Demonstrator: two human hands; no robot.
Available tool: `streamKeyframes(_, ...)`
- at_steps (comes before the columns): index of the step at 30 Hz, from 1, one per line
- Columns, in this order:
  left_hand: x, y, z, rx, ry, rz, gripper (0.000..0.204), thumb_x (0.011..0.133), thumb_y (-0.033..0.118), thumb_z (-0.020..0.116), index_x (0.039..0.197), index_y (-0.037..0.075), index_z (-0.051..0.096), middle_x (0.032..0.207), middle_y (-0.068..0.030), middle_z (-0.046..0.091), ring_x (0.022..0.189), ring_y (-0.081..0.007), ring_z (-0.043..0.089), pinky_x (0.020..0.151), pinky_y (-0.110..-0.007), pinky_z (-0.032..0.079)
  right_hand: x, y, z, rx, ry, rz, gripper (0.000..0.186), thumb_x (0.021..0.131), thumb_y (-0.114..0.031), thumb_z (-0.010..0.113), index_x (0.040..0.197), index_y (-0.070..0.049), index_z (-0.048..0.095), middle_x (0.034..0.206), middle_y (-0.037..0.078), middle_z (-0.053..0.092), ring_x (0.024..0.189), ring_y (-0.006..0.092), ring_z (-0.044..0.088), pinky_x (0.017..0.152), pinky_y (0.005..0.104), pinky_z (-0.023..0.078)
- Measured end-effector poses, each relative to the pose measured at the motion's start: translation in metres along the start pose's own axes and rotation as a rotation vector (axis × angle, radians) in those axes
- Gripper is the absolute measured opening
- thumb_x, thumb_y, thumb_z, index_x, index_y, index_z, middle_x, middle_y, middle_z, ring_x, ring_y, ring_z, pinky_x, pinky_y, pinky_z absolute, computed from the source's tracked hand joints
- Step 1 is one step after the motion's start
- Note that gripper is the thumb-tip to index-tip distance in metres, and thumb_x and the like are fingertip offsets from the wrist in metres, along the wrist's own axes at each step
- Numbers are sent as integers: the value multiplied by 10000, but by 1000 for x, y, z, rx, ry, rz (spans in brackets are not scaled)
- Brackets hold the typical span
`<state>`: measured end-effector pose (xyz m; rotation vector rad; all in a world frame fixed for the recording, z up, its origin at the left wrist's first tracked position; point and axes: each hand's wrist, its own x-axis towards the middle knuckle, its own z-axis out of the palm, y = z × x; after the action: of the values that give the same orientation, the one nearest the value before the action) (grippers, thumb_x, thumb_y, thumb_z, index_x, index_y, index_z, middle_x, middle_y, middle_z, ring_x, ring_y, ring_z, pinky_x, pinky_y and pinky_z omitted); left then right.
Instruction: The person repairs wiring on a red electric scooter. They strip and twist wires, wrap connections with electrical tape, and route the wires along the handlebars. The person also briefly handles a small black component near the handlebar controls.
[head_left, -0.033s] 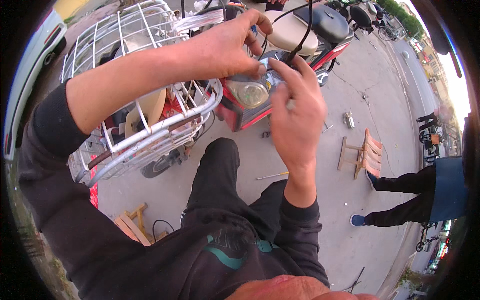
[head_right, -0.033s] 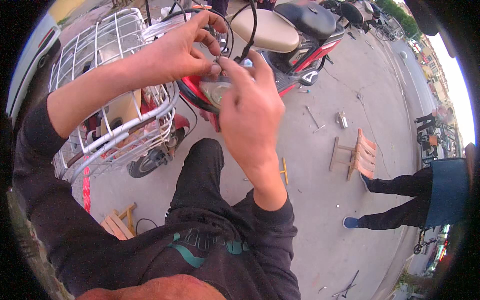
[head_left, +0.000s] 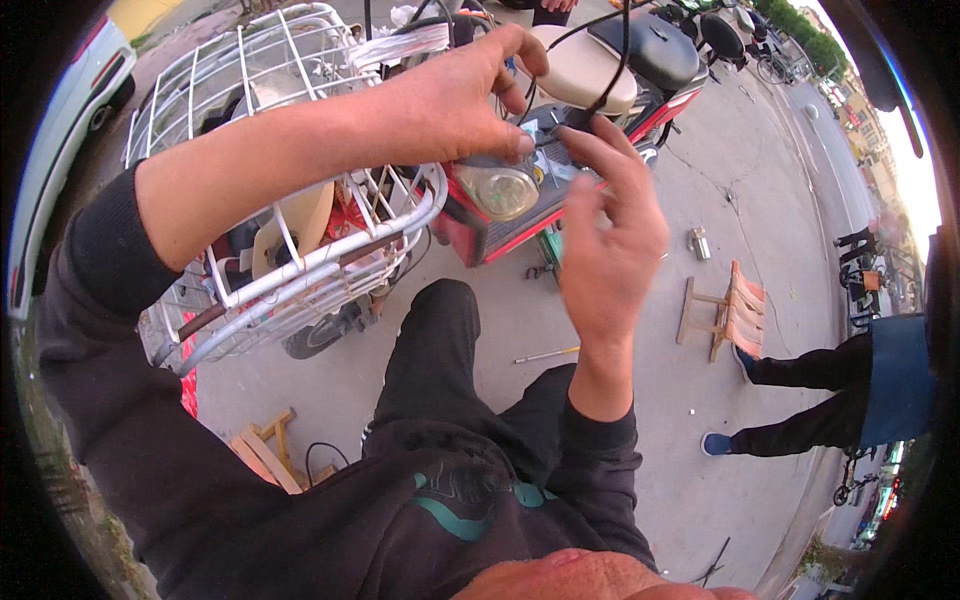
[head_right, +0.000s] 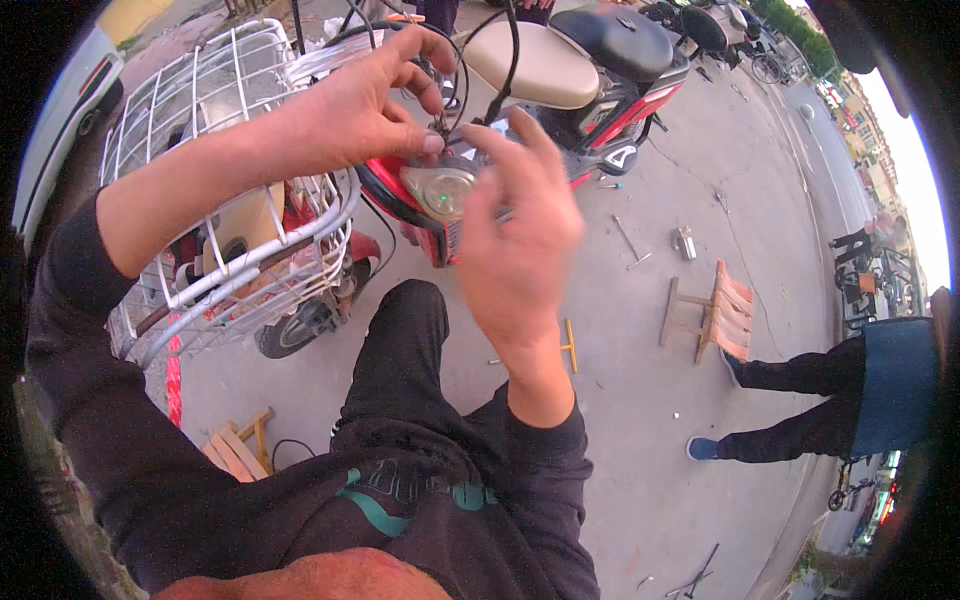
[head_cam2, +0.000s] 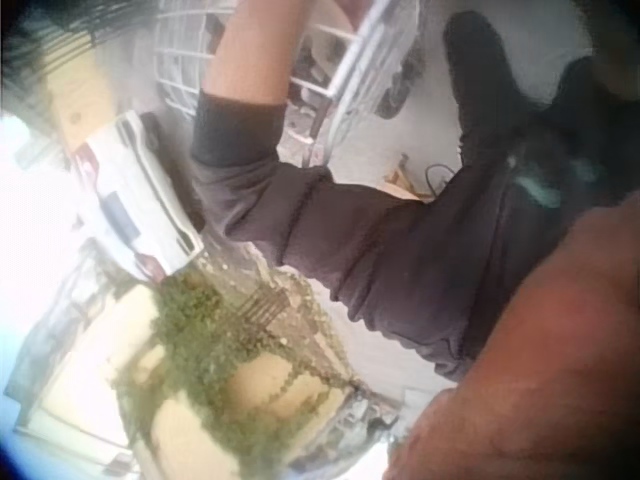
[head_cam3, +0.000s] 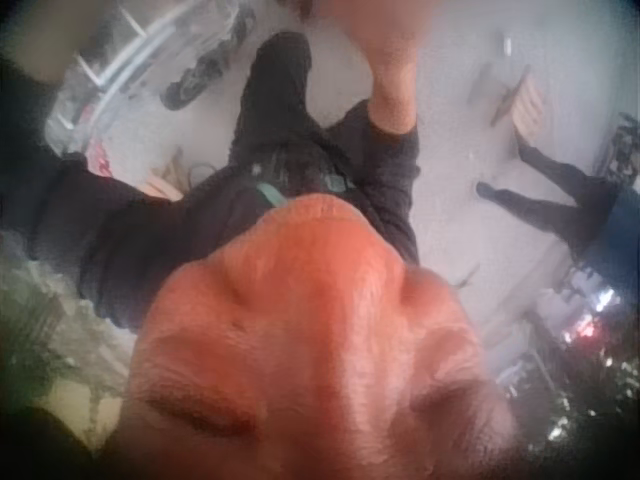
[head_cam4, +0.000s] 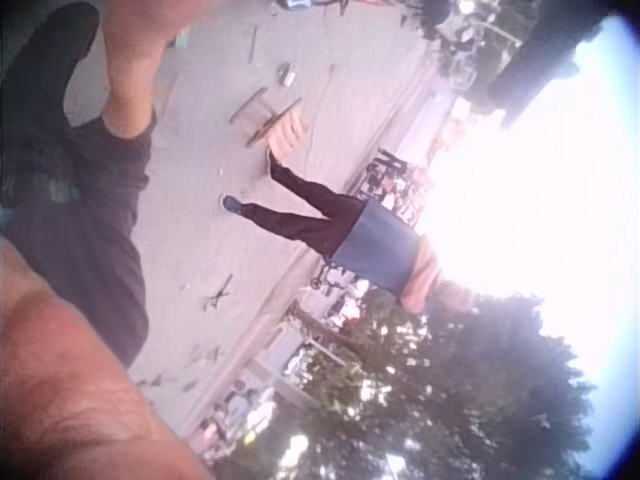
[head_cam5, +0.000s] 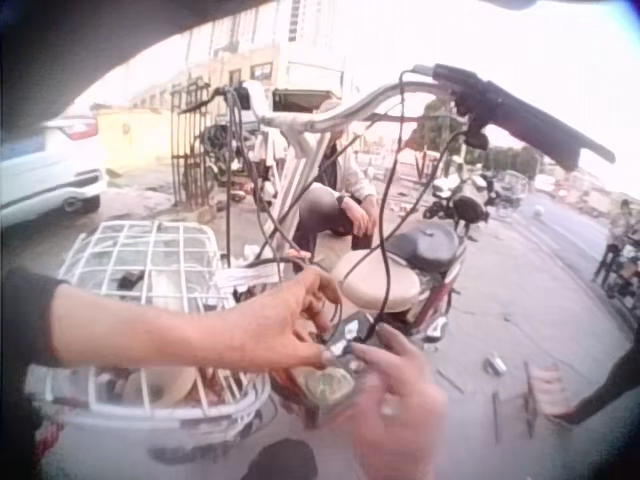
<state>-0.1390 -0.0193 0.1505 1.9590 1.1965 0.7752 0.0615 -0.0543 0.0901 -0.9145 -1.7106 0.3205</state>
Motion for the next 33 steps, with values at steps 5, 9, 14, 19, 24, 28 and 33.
streamKeyframes(5,4,3,-5,114,-101,42,285,924,23,680,1178,-7,554,1083,-72,619,918,-134,698,838,-272,564,11,30,-3,415,-35,97,459,912,5,604,1369,30,570,1359,152,627,1246,239,611,945,365,522)
streamKeyframes(9,5,2,-5,2,-143,27,264,916,13,657,1175,-34,632,1080,-63,661,931,-118,674,873,-275,558,23,49,3,561,-212,80,540,899,-61,688,1421,-35,554,1387,96,619,1297,214,569,1040,369,454)
streamKeyframes(14,4,1,-5,27,-147,53,262,919,0,620,1179,-8,651,1027,-35,674,912,-105,656,877,-279,545,27,57,10,533,-243,49,425,898,-97,732,1310,-29,653,1186,69,724,1133,184,648,1034,357,459)
streamKeyframes(19,3,2,1,44,-128,71,213,957,60,652,1163,4,646,962,-25,671,885,-101,643,840,-287,536,19,40,6,563,-218,240,328,904,-95,757,1196,37,689,1051,62,744,934,121,664,847,288,535)
streamKeyframes(24,5,3,2,209,-34,129,261,987,165,703,1157,-8,607,940,-72,679,869,-110,643,788,-307,536,25,22,-6,193,-289,243,259,926,-49,744,1153,61,686,977,23,717,864,75,630,784,240,525)
streamKeyframes(28,0,15,-3,355,-94,222,257,1014,166,635,1187,-24,640,971,-184,692,872,-241,674,810,-401,534,25,18,-7,352,-285,248,224,946,-39,700,1147,58,687,979,26,712,858,70,627,782,242,523)
streamKeyframes(33,2,15,-1,283,-89,168,296,1024,246,591,1016,-46,636,921,-252,681,866,-406,674,771,-449,510,23,22,-5,664,-311,335,274,968,-106,694,1152,97,695,974,65,730,840,80,638,742,255,535)
